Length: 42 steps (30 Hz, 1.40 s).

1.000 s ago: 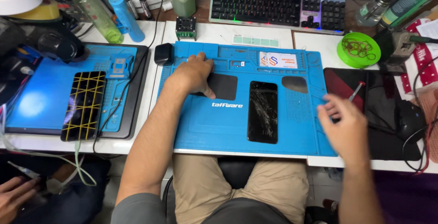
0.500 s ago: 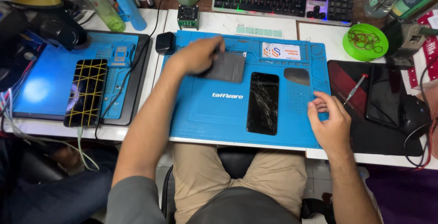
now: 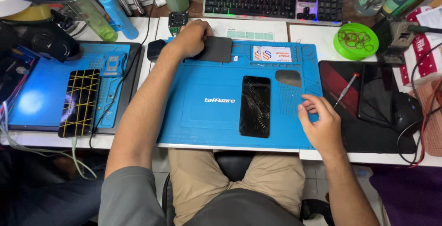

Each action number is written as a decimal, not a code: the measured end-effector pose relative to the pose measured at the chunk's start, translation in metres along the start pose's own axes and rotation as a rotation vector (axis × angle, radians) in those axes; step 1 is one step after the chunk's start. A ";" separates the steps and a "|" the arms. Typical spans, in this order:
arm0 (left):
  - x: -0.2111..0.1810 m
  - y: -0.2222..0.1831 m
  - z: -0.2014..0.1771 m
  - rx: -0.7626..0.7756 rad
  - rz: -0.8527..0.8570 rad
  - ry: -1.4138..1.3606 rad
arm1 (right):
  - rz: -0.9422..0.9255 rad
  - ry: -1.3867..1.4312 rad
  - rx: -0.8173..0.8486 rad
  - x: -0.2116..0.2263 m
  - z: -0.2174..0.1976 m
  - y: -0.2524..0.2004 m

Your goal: The person disassembles a smartphone by removing screws and prying open the casing. They separate the screen assembly from the frame, disconnect internal components, and handle the battery and motherboard. The person then reassembles the phone by reconnecting components and closing the casing.

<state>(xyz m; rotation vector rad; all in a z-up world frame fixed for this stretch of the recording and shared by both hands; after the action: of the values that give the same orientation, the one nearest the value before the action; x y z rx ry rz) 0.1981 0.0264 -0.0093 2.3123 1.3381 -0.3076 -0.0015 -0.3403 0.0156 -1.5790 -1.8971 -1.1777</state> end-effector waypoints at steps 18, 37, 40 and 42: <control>-0.259 -0.152 0.039 -0.312 -0.001 0.093 | -0.139 -0.272 0.581 0.044 0.070 0.053; -0.226 -0.148 0.004 -0.399 0.126 -0.275 | 0.351 0.657 0.737 -0.047 0.065 0.062; -0.171 -0.148 0.008 -0.481 -0.106 -0.521 | 0.295 0.756 0.665 -0.053 0.066 0.032; -0.147 -0.154 0.019 -0.583 -0.212 -0.769 | 0.273 0.739 0.637 -0.052 0.078 0.021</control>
<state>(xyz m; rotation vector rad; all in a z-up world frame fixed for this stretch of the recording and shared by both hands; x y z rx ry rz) -0.0080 -0.0286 -0.0076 1.3554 1.0681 -0.6825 0.0483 -0.3086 -0.0600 -0.8477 -1.3140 -0.7636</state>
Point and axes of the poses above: each hand's wrist, its own y-axis towards the middle knuckle, its own z-axis out of the palm, x = y × z, the point moved 10 cm from there along y, towards the middle knuckle, and after that the axes turned 12 degrees about z, right-handed, at the moved point
